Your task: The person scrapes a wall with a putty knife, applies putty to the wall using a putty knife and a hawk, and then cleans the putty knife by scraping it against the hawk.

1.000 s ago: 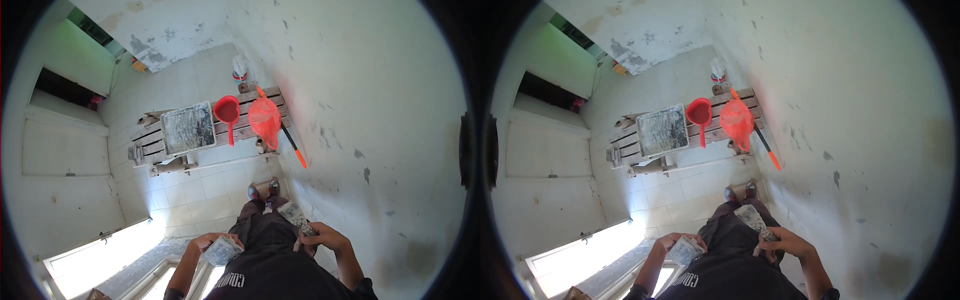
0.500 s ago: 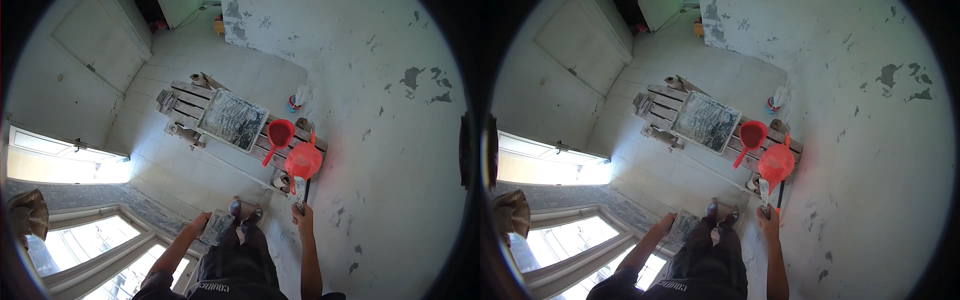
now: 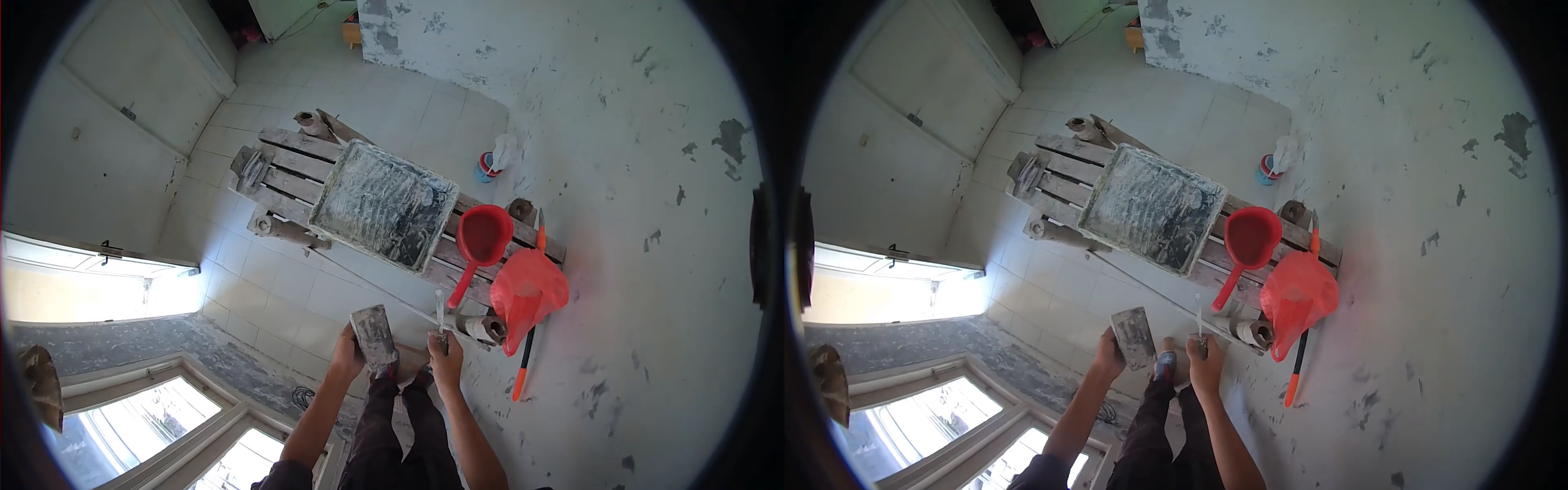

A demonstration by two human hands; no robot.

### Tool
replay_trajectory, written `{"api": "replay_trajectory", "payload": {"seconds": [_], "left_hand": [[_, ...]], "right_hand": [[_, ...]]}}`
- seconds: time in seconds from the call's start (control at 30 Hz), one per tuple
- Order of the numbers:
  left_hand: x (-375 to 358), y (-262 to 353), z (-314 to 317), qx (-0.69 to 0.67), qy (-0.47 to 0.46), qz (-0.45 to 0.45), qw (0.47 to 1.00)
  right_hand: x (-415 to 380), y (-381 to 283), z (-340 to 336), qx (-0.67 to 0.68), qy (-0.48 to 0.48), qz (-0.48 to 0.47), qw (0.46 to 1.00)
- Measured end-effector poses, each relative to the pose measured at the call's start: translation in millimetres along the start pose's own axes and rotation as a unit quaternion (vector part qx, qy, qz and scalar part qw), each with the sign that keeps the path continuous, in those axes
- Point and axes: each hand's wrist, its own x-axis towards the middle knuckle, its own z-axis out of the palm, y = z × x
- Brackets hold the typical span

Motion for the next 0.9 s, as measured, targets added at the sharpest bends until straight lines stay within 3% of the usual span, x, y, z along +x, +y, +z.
{"api": "replay_trajectory", "payload": {"seconds": [0.07, 0.1, 0.13, 0.2, 0.27, 0.33, 0.4, 0.5, 0.63, 0.73, 0.8, 0.9], "left_hand": [[20.4, -6.8, -2.5, -0.042, 0.025, 0.046, 0.998], [28.8, -8.0, -1.2, -0.042, 0.025, 0.049, 0.998], [35.6, -7.1, 1.1, -0.065, 0.013, 0.029, 0.997], [49.5, -14.3, -5.4, -0.09, 0.008, 0.011, 0.996], [63.7, -24.7, -13.3, -0.12, -0.027, 0.005, 0.992], [64.4, -28.6, -10.5, -0.123, -0.019, 0.001, 0.992], [65.2, -31.7, -9.8, -0.131, -0.096, 0.003, 0.987], [61.9, -33.1, 1.5, -0.152, -0.062, -0.011, 0.986], [54.2, -43.5, 12.0, -0.142, -0.035, 0.001, 0.989], [35.7, -49.8, 24.6, -0.163, -0.035, -0.031, 0.985], [22.6, -46.0, 38.0, -0.217, -0.184, -0.065, 0.956], [4.8, -49.6, 51.5, -0.267, -0.154, -0.075, 0.948]], "right_hand": [[11.5, 14.0, 3.5, 0.002, -0.015, -0.023, 1.0], [14.1, 5.9, 3.9, 0.077, -0.035, 0.003, 0.996], [15.8, -1.3, 4.5, 0.15, -0.056, 0.031, 0.987], [23.0, -1.1, 7.4, 0.155, -0.069, 0.037, 0.985], [30.8, 7.4, 9.6, 0.162, -0.067, -0.013, 0.984], [29.2, 7.0, 7.0, 0.095, -0.054, -0.019, 0.994], [26.3, -2.4, 4.1, 0.005, -0.049, -0.085, 0.995], [18.3, -6.4, -4.2, -0.01, -0.027, -0.131, 0.991], [15.4, -6.4, -21.1, -0.034, -0.055, -0.125, 0.99], [11.0, -1.2, -32.0, 0.037, -0.094, -0.097, 0.99], [12.4, 0.9, -37.8, 0.043, -0.085, -0.16, 0.983], [12.7, 1.8, -44.0, -0.007, -0.086, -0.245, 0.966]]}}
